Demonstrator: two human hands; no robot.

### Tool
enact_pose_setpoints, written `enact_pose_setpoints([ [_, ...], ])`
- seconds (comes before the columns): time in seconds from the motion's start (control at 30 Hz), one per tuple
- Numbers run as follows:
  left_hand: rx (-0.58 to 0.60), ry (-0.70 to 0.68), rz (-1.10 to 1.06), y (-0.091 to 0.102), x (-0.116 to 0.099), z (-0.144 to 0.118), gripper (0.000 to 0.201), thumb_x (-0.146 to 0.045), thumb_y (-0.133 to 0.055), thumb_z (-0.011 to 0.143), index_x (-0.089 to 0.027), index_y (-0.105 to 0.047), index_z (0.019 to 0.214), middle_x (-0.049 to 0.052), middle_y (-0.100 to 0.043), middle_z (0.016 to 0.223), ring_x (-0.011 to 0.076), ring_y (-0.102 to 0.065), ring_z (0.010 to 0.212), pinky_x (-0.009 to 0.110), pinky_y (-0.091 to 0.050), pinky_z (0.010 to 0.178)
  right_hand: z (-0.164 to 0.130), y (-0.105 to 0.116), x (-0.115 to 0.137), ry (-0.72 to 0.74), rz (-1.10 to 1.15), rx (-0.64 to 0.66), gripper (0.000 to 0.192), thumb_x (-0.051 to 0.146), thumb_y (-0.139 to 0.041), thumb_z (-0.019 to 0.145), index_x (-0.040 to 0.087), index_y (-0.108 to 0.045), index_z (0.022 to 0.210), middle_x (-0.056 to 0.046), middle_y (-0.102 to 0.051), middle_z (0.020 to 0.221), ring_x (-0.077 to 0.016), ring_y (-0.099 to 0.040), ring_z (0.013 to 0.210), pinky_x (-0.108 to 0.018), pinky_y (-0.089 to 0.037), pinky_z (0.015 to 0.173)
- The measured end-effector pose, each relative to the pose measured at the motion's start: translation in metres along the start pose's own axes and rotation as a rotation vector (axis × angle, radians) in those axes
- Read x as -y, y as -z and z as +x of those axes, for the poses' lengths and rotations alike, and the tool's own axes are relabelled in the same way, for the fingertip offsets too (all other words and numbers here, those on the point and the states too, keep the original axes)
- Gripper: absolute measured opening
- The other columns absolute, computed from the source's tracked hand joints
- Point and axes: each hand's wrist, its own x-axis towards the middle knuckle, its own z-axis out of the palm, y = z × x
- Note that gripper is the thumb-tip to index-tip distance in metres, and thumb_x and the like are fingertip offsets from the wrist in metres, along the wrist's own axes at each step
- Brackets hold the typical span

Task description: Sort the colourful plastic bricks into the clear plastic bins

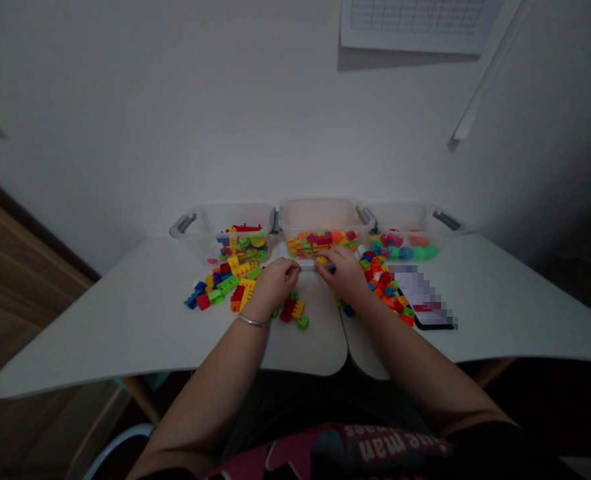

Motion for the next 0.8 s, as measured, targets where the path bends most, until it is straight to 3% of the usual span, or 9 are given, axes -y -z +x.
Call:
enact_pose_setpoints([
  [0.17, -0.001, 0.003, -0.002, -0.001, 0.0, 0.0, 0.016, -0.02, -0.053, 0.088, -0.02, -0.068, 0.092, 0.006, -0.07, 0.096, 0.0196, -0.064, 0.092, 0.033, -0.051, 0.086, 0.02, 0.024, -0.011, -0.074, 0.103, -0.224, 0.024, 0.029, -0.053, 0.091, 0.02, -0.068, 0.107, -0.011, -0.066, 0.109, -0.0259, -0.057, 0.108, -0.041, -0.046, 0.097],
  [0.3, 0.003, 0.024, -0.001, 0.001, -0.002, 0.0, 0.017, -0.019, -0.053, 0.087, -0.02, -0.067, 0.096, 0.006, -0.068, 0.096, 0.0193, -0.064, 0.09, 0.032, -0.051, 0.084, 0.04, 0.039, -0.028, -0.074, 0.091, -0.272, 0.027, 0.025, -0.048, 0.092, 0.02, -0.07, 0.107, -0.01, -0.067, 0.113, -0.0234, -0.059, 0.11, -0.04, -0.047, 0.098],
  [0.43, -0.013, 0.028, -0.01, 0.002, -0.002, 0.0, 0.019, -0.018, -0.053, 0.087, -0.019, -0.066, 0.101, 0.006, -0.067, 0.095, 0.0192, -0.063, 0.089, 0.032, -0.051, 0.084, 0.054, 0.038, -0.042, -0.128, 0.079, -0.305, 0.028, 0.024, -0.048, 0.091, 0.022, -0.074, 0.103, -0.01, -0.067, 0.117, -0.0235, -0.06, 0.113, -0.042, -0.046, 0.101],
  [0.57, -0.024, 0.022, -0.01, 0.001, -0.001, -0.001, 0.018, -0.018, -0.053, 0.087, -0.02, -0.065, 0.1, 0.005, -0.066, 0.093, 0.0182, -0.063, 0.087, 0.031, -0.051, 0.083, 0.057, 0.032, -0.043, -0.148, -0.002, -0.229, 0.034, 0.026, -0.048, 0.091, 0.019, -0.071, 0.115, -0.011, -0.067, 0.125, -0.0242, -0.061, 0.113, -0.043, -0.045, 0.101],
  [0.7, -0.018, 0.018, -0.014, 0.001, -0.001, -0.001, 0.017, -0.018, -0.053, 0.087, -0.02, -0.065, 0.099, 0.005, -0.066, 0.094, 0.018, -0.062, 0.087, 0.031, -0.051, 0.082, 0.055, 0.032, -0.034, -0.116, -0.206, -0.073, 0.035, 0.031, -0.043, 0.095, 0.017, -0.075, 0.101, -0.01, -0.075, 0.104, -0.0259, -0.065, 0.098, -0.044, -0.045, 0.095],
  [0.8, -0.004, 0.024, -0.006, 0.001, -0.001, 0.0, 0.017, -0.018, -0.053, 0.087, -0.02, -0.065, 0.098, 0.005, -0.066, 0.094, 0.0185, -0.062, 0.087, 0.032, -0.051, 0.082, 0.055, 0.035, -0.029, -0.1, -0.305, -0.015, 0.037, 0.03, -0.041, 0.097, 0.016, -0.075, 0.096, -0.011, -0.075, 0.098, -0.0265, -0.065, 0.092, -0.044, -0.044, 0.091],
])
